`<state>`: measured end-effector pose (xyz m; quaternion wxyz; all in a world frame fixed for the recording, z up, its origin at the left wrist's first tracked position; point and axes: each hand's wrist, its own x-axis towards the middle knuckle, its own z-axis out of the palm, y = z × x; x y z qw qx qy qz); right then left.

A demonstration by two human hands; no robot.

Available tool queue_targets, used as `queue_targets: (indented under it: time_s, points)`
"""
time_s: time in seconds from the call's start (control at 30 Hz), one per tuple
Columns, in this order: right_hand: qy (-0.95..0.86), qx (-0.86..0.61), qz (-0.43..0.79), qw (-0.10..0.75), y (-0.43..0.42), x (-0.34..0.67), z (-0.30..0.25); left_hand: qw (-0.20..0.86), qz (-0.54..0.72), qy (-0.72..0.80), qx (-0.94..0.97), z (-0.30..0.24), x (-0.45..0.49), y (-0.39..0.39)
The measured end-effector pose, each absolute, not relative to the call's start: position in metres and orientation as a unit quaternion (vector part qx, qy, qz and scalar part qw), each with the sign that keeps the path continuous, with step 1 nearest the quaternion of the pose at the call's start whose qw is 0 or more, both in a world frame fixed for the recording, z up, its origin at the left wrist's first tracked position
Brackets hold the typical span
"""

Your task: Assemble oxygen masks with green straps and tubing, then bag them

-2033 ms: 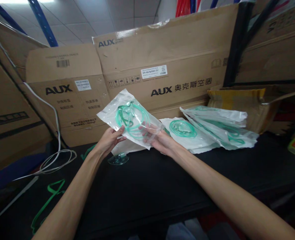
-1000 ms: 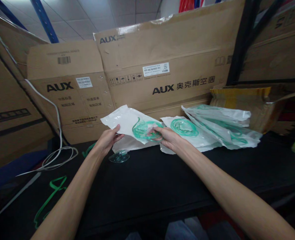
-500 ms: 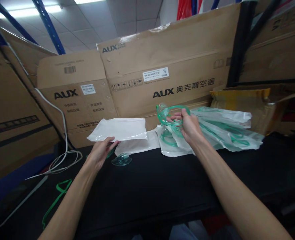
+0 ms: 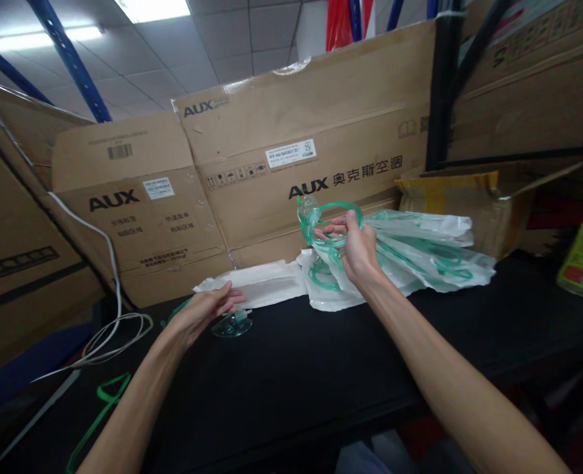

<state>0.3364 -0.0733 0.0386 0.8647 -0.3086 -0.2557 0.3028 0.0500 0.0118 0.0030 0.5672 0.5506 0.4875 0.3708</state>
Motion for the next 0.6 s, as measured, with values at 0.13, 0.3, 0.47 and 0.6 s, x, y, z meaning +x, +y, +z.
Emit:
queue_targets:
  time_s: [0.13,0.3,0.47,0.6]
  points:
    - [-0.257,-0.315,0.319,0.856,-0.075,0.332,0.040,0.481,0.331,0.525,0.620,0.009,0.041,0.014]
    - [-0.263,-0.313,0.333,0.850,-0.076,0.328,0.039,0.253,0.368,0.598,0.666,0.027,0.013,0.018]
    - [-0.266,-0.307,0.345,0.846,-0.076,0.325,0.038,0.125,0.301,0.647,0.690,0.023,-0.004,0.039]
    - [-0.264,-0.308,0.349,0.845,-0.075,0.324,0.038,0.127,0.239,0.642,0.717,0.006,-0.003,0.053]
